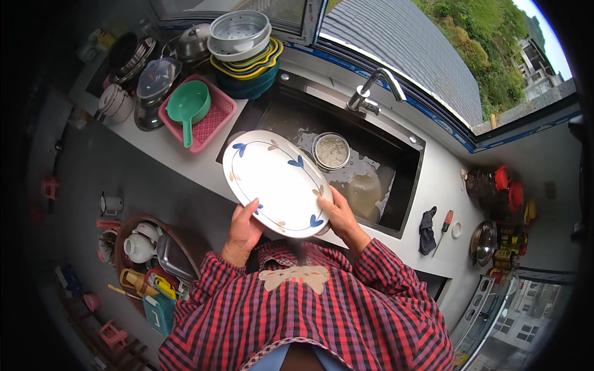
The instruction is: The person washes several kitchen items in a sink using a sponge and running water. They scrub and rinse a plate, a white plastic steamer insert, and a metal steamer basket, then place the cleaned items on the counter beside the sink.
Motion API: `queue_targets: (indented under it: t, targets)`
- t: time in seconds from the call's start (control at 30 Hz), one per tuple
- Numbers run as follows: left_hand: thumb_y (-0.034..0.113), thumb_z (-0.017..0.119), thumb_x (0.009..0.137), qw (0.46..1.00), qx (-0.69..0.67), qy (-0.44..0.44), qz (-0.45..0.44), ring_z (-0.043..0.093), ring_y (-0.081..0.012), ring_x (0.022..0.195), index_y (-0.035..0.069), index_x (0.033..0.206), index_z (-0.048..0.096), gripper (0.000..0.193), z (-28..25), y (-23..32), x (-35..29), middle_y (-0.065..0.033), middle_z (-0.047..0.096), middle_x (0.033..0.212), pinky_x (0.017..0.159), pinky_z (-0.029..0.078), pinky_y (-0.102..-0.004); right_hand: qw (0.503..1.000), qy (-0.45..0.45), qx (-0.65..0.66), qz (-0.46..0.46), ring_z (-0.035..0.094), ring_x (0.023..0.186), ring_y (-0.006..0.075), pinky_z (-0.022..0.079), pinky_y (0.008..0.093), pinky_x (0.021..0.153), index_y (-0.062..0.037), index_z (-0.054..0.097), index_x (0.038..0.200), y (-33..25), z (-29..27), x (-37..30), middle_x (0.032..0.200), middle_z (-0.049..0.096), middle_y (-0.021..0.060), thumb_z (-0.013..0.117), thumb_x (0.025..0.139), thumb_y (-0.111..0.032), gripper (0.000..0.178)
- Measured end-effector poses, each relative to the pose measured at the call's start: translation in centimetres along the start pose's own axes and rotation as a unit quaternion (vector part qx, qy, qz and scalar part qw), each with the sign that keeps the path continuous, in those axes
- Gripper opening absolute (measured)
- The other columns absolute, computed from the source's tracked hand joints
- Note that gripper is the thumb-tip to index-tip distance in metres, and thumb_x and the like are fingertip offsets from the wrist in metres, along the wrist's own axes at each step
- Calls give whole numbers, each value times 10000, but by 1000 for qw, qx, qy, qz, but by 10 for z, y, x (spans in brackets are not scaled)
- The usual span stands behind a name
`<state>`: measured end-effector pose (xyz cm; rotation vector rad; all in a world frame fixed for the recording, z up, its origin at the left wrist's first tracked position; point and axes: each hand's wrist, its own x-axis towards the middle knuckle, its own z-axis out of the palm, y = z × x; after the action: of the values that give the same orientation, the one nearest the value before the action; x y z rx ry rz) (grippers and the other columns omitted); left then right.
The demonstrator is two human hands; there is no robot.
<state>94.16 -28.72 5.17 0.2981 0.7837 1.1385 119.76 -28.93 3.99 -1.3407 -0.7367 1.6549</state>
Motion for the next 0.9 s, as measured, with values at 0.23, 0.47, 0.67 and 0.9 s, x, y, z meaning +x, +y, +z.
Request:
queue_targets:
  t: [0.23, 0.47, 0.67, 0.9]
  targets:
    - [564, 352, 1062, 974, 26, -115, -192, 548, -299, 1309, -9, 1462, 427, 703, -7, 30, 127, -175, 563, 1413, 1095, 456, -446, 998, -30, -8, 50, 649, 983, 123, 550, 256, 849, -6, 490, 1429, -14, -122, 23, 1154, 663, 76, 643, 970, -195, 519]
    - [189, 694, 944, 862, 321, -164, -355, 718, -170, 956, -94, 1342, 524, 517, -7, -6, 220, -164, 692, 1155, 836, 599, -279, 990, -34, -15, 133, 622, 859, 82, 535, 236, 762, -67, 616, 1303, -2, -170, 92, 1063, 674, 22, 616, 981, -177, 340]
    - [114, 689, 923, 875, 372, -77, -302, 699, -172, 938, -117, 1304, 541, 470, -13, -41, 231, -159, 693, 1132, 845, 578, -310, 964, 250, 30, 91, 661, 1043, 184, 521, 301, 888, -94, 632, 1293, 45, -234, 147, 1174, 695, 63, 656, 987, -320, 382]
    - [115, 681, 922, 871, 388, 10, -300, 682, -161, 962, -103, 1315, 549, 468, -31, -61, 227, -138, 692, 1131, 864, 558, -290, 685, 63, -717, 108, 481, 1293, 377, 495, 426, 987, -195, 582, 1352, 133, -259, 140, 1435, 485, 104, 811, 756, -128, 643]
